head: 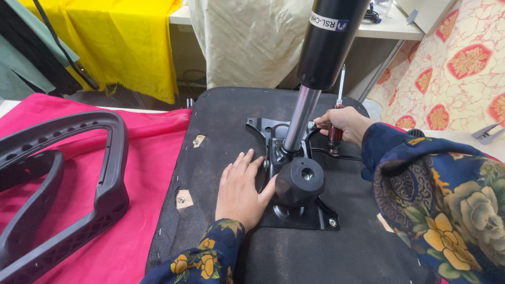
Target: The person uses a screwdriver to tighten screws on the underside of an office chair seat, securing the gas lift mechanism to the seat base. The person works methodically around the central mounting plate, tightening each screw in turn.
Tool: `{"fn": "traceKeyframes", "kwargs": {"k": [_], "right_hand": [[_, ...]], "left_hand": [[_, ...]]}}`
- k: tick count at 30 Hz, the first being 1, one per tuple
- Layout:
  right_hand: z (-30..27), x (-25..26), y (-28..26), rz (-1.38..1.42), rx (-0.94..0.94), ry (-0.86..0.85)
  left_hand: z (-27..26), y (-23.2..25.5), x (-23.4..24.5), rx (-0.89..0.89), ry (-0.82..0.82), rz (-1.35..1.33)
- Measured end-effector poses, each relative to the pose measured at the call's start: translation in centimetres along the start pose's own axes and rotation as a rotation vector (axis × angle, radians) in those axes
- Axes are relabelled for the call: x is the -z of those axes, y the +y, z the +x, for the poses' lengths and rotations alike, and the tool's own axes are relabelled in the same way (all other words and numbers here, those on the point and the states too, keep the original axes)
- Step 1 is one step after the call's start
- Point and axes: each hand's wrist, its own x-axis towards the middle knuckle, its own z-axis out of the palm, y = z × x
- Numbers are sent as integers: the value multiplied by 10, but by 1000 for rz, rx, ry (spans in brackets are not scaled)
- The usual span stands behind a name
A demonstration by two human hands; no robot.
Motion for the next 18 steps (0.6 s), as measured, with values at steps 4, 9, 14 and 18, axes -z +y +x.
{"fn": "traceKeyframes", "kwargs": {"k": [4,9,14,18], "right_hand": [[-9,0,2,-36,48,9],[-15,1,4,-58,128,-8],[-15,0,9,-26,149,2],[-13,2,12,15,152,-35]], "left_hand": [[0,0,1,7,-17,-4],[0,1,1,6,-4,-5],[0,1,0,9,1,3],[0,1,0,-1,11,-1]]}}
